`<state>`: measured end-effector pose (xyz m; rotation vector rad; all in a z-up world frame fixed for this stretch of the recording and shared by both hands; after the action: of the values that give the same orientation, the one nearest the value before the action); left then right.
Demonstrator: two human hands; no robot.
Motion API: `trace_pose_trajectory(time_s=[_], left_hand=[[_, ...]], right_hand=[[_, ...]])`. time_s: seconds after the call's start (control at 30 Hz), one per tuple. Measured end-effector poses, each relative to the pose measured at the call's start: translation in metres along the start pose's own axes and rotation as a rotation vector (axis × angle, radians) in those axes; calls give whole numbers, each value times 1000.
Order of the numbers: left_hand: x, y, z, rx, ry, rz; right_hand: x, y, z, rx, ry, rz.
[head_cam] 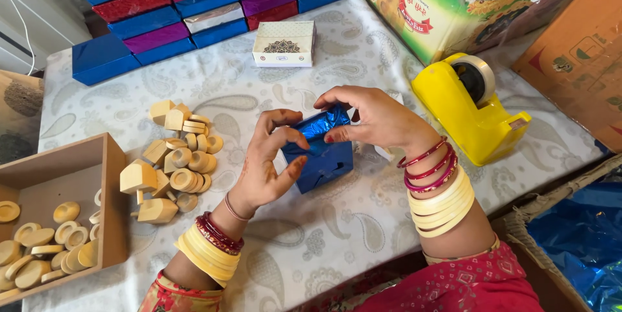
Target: The recorder wraps small gift boxes in metallic blue and silver foil, securing the folds with clear adhesive tape from a dispenser.
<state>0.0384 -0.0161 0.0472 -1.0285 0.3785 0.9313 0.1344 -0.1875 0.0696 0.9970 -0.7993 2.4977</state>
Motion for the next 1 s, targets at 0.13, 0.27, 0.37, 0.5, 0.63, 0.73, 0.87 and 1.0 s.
trace_pose_trajectory(time_s=[0.13, 0.27, 0.37, 0.5, 0.63, 0.73, 0.87, 1.0], left_hand=[[13, 3, -10, -123, 239, 130], [34, 5, -17, -127, 184, 400], [42, 5, -21, -114, 316, 465], [46, 8, -22, -104, 298, 485], [40, 5, -19, -79, 262, 467], [39, 5, -18, -61, 201, 458], [41, 7, -19, -74, 175, 417], [44, 13, -24, -110, 198, 372]], right_hand=[[-1, 2, 1, -10, 48, 31], [4, 2, 4, 10, 51, 46], [4, 3, 6, 46, 24, 55], [1, 4, 3, 74, 46, 76], [-1, 5, 2, 64, 87, 67], [2, 4, 1, 67, 140, 82], [4, 4, 2, 76, 168, 94], [5, 3, 4, 102, 162, 76]])
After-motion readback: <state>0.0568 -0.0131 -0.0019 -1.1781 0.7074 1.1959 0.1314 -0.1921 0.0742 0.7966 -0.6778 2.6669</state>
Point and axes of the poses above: each hand's wrist, its own y-axis away from the middle knuckle, its own z-axis out of the back of the hand, x = y × z, the point moved 6 cm from there along -y, towards the middle knuckle, and after that the axes turned 6 degrees about z, right-handed, at the moved point
